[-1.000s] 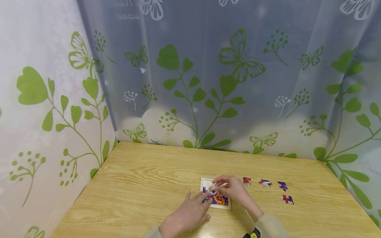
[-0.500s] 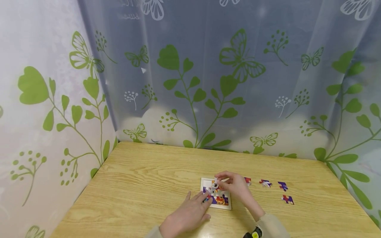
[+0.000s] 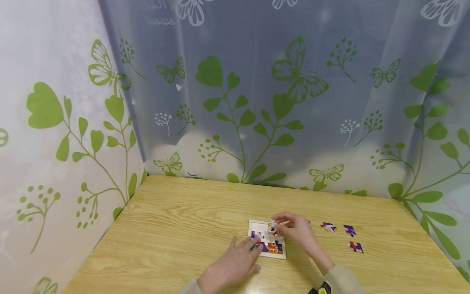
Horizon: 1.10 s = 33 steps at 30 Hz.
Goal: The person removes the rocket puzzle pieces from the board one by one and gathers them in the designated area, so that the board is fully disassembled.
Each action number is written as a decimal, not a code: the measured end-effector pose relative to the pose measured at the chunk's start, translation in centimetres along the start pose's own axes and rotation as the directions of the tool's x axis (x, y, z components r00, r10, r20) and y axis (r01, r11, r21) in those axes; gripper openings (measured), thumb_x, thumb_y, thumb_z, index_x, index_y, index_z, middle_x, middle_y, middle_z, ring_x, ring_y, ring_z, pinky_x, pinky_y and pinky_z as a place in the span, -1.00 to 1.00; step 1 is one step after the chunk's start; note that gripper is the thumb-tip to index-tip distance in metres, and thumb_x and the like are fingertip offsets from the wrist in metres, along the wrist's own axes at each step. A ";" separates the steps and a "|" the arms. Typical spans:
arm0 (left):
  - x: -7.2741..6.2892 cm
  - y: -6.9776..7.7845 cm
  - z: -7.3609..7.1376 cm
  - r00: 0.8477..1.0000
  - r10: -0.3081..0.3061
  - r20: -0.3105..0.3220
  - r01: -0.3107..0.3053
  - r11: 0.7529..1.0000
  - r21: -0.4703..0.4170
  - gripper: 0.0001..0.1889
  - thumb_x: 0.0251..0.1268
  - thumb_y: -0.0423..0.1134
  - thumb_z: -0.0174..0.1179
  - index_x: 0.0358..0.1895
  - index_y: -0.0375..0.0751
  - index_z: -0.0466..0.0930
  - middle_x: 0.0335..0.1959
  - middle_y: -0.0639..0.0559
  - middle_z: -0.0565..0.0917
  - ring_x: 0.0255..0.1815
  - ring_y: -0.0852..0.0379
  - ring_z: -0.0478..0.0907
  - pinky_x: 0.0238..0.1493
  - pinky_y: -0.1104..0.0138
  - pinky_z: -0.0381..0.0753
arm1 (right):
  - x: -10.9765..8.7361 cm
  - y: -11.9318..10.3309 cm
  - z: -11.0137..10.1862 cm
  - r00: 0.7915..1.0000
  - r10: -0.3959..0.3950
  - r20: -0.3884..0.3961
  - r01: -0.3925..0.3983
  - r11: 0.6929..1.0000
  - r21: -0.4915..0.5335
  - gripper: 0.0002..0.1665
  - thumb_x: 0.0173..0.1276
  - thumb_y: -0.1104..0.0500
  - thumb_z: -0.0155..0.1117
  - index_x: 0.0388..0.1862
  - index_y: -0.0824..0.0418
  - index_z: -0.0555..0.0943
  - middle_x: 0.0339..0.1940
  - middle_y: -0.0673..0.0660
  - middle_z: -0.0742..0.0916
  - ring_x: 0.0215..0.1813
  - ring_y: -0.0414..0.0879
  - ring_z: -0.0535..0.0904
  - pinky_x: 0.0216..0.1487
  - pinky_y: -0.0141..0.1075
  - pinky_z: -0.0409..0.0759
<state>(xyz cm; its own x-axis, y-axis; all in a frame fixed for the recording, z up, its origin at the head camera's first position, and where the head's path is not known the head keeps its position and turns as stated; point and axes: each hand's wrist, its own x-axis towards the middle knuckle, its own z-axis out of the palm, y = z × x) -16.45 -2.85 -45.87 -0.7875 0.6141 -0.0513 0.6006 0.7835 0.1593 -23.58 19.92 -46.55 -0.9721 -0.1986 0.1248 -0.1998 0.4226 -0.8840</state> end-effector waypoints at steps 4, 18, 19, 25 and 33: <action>0.1 0.0 0.0 1.000 -0.002 0.003 0.002 1.000 0.006 -0.41 0.51 0.08 0.09 0.50 -0.04 0.38 0.58 0.00 0.26 0.56 -0.02 0.24 0.49 -0.14 0.26 | -0.1 0.2 -0.6 1.000 0.026 -0.012 -0.026 1.000 -0.002 -0.74 0.37 0.37 0.36 0.02 0.38 0.69 -0.16 0.25 0.75 -0.28 -0.01 0.75 -0.27 -0.25 0.78; 0.0 0.0 -0.1 1.000 -0.008 0.001 0.008 1.000 -0.015 -0.40 0.53 0.11 0.05 0.51 -0.05 0.36 0.59 0.00 0.23 0.57 -0.03 0.22 0.52 -0.13 0.21 | -1.6 1.4 -4.0 0.997 0.051 -0.056 -0.052 0.999 -0.006 -0.70 0.36 0.35 0.37 0.05 0.42 0.68 -0.15 0.28 0.76 -0.27 -0.06 0.75 -0.26 -0.20 0.78; 0.0 0.0 -0.1 1.000 -0.008 0.001 0.008 1.000 -0.017 -0.40 0.53 0.11 0.04 0.51 -0.05 0.36 0.59 0.00 0.23 0.57 -0.03 0.21 0.52 -0.13 0.21 | -1.7 1.5 -4.4 0.997 0.053 -0.061 -0.054 0.998 -0.015 -0.70 0.37 0.34 0.37 0.05 0.41 0.68 -0.15 0.28 0.76 -0.27 -0.07 0.75 -0.27 -0.20 0.78; -0.1 0.0 0.0 1.000 0.000 -0.008 0.000 1.000 -0.013 -0.41 0.53 0.11 0.04 0.50 -0.06 0.37 0.58 -0.01 0.25 0.56 -0.04 0.23 0.51 -0.13 0.23 | -2.5 2.4 -6.3 0.993 0.087 -0.078 -0.090 0.996 -0.030 -0.67 0.39 0.29 0.36 0.09 0.42 0.66 -0.12 0.28 0.75 -0.27 -0.08 0.75 -0.24 -0.21 0.78; 0.1 0.0 0.1 1.000 0.005 -0.010 -0.005 1.000 -0.009 -0.41 0.53 0.12 0.05 0.49 -0.05 0.39 0.57 -0.01 0.27 0.56 -0.03 0.25 0.50 -0.13 0.25 | -3.9 3.4 -8.9 0.986 0.126 -0.107 -0.126 0.992 0.004 -0.57 0.40 0.27 0.37 0.18 0.45 0.61 -0.07 0.30 0.74 -0.22 -0.15 0.75 -0.16 -0.20 0.78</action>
<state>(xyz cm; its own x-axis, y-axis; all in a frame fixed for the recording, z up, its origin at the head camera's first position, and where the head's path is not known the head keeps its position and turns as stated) -16.51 -2.84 -46.01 -0.7858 0.6172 -0.0404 0.6035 0.7794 0.1682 -21.55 30.01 -45.98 -0.9970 -0.0483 0.0602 -0.0754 0.4404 -0.8946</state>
